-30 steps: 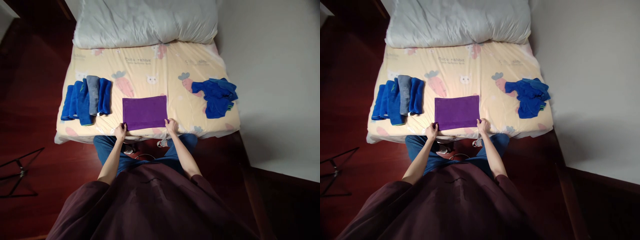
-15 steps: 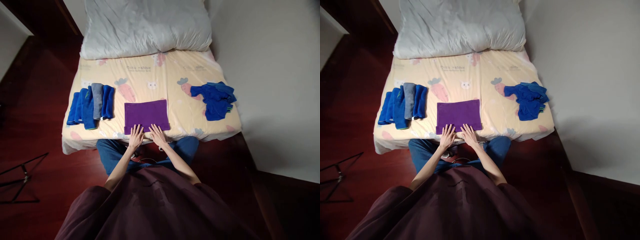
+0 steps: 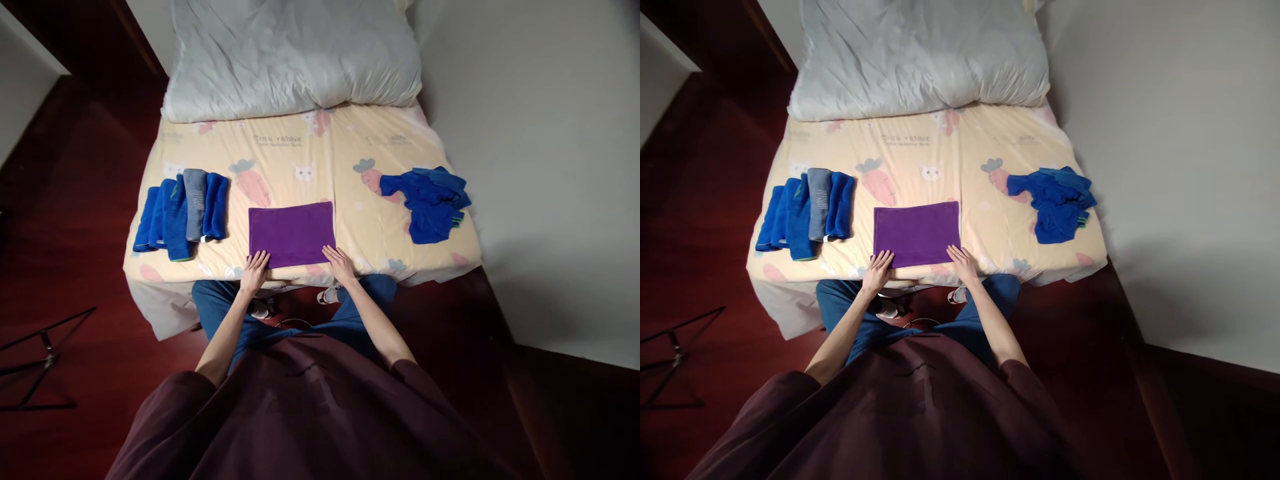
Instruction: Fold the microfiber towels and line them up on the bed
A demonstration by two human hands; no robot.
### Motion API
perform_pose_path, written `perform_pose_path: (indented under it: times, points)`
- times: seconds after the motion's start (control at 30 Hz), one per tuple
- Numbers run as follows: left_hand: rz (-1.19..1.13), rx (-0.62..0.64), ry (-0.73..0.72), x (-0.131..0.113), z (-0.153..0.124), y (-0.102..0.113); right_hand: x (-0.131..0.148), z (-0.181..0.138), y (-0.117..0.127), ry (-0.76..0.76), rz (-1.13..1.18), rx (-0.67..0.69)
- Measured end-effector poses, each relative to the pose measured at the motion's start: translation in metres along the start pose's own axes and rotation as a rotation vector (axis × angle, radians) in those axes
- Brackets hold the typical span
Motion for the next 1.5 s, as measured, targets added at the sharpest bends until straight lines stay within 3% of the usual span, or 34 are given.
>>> perform_pose_path:
  times: [0.2,0.43,0.6,0.8,1.07,1.27,1.5]
  points:
    - [-0.023,0.071,-0.042,0.021,0.006,0.012,-0.014,0.009,0.000,-0.018,0.016,-0.008]
    - [-0.147,0.106,-0.130,0.029,-0.033,0.013,-0.018,-0.024,-0.003,0.042,0.177,-0.012]
    - [-0.330,-0.009,-0.021,0.037,-0.031,0.009,-0.021,-0.024,-0.005,-0.104,0.337,-0.079]
    - [-0.491,-0.107,0.152,0.048,-0.022,0.026,-0.033,-0.020,0.000,-0.352,0.614,-0.115]
    - [-0.533,-0.237,0.349,0.049,-0.020,0.030,-0.041,-0.010,0.004,-0.489,0.714,-0.276]
    - [-0.536,-0.299,0.388,0.052,-0.019,0.033,-0.042,-0.003,0.004,-0.459,0.748,-0.347]
    - [-0.515,-0.266,0.420,0.055,-0.015,0.031,-0.042,-0.004,0.001,-0.460,0.743,-0.341]
Point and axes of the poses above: each hand's wrist, its own z-axis towards the middle knuckle, its own y-axis out of the back of the hand, x = y × z, the point moved 5 cm from there along z, towards the middle knuckle, and after that the axes turned 3 degrees about -z, right-handed, at the moved point
